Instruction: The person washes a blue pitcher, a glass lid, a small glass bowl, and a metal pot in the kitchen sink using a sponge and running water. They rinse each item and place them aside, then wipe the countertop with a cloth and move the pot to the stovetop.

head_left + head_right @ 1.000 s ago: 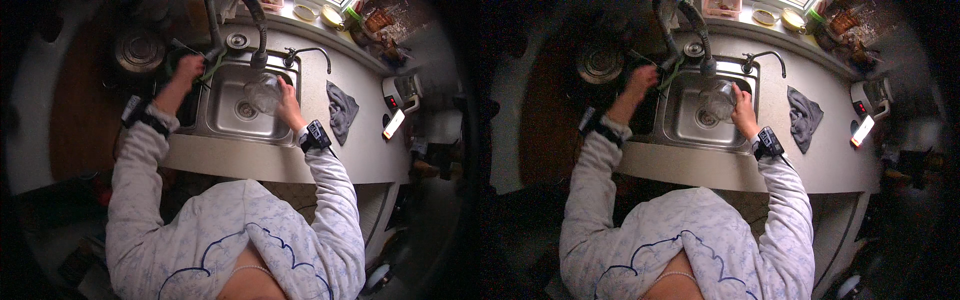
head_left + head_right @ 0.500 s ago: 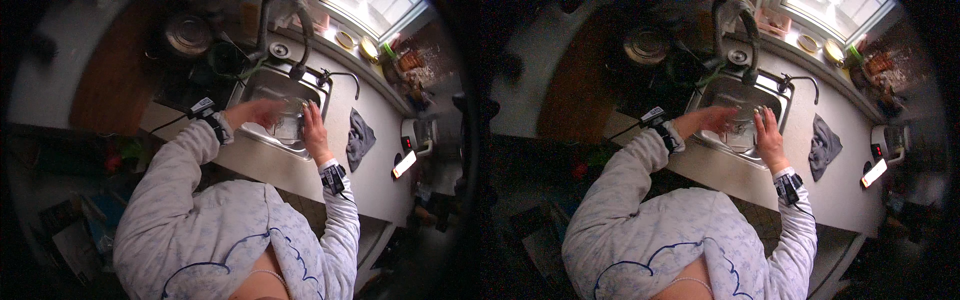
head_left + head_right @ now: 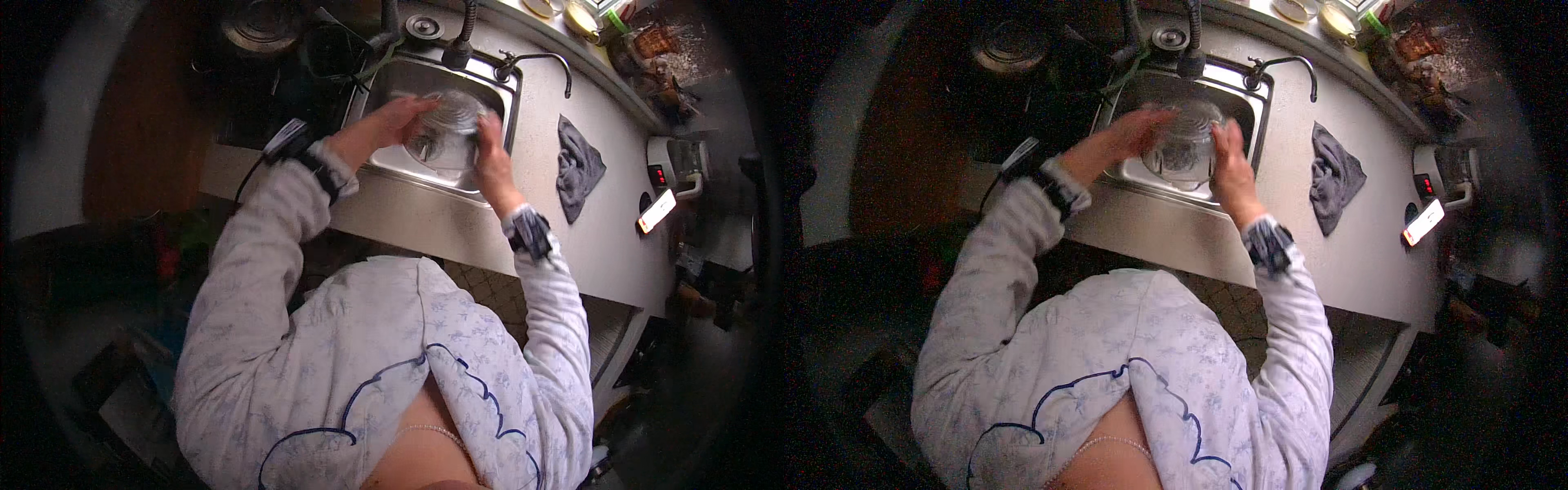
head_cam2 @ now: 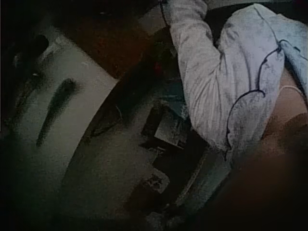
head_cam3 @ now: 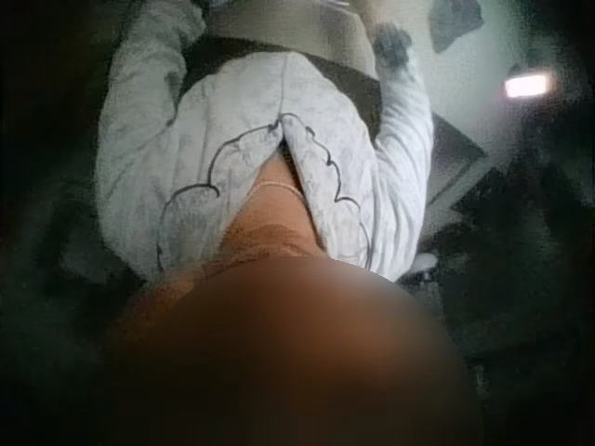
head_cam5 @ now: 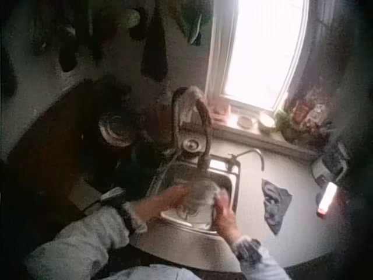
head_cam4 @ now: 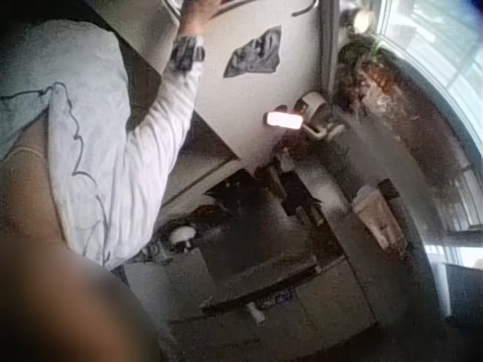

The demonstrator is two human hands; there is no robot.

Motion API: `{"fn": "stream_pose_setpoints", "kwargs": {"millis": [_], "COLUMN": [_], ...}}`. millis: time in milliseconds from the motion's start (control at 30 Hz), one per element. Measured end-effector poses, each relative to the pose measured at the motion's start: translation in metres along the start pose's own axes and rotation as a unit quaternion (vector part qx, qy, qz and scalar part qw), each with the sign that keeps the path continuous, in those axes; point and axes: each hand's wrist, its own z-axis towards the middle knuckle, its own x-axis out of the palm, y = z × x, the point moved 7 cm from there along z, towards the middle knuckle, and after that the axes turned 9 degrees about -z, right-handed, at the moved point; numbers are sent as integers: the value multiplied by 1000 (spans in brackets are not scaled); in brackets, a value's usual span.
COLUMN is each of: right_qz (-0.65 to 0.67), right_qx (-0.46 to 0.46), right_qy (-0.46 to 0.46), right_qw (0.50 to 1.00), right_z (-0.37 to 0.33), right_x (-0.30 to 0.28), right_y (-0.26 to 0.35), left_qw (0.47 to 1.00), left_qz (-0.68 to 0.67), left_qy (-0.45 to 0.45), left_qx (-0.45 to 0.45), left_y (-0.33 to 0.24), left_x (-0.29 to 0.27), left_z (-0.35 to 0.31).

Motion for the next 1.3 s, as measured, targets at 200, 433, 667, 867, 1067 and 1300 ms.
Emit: {"fn": "stream_pose_setpoints", "kwargs": {"millis": [200, 433, 667, 867, 1067, 1300], "right_qz": [-80, -24, 51, 76, 28, 45], "right_qx": [-103, -96, -131, -187, -144, -55], "right_qy": [-184, -156, -76, 49, 171, 170], "right_qw": [974, 983, 987, 978, 974, 983], "right_z": [-10, -14, 15, 43, 35, 15], "right_x": [-25, -32, -26, -7, 8, 19], "right_y": [19, 25, 59, 125, 112, 62], "left_qw": [994, 991, 976, 968, 904, 866], "left_qz": [14, -86, -216, -213, -164, -187], "left_qy": [-32, 48, 21, -17, -346, -328], "left_qx": [107, 87, 36, 130, 192, 327], "left_y": [-5, 4, 29, -12, -35, -61], "left_x": [2, -2, -37, -122, -263, -342], "left_z": [-6, 1, -19, -102, -140, -75]}}
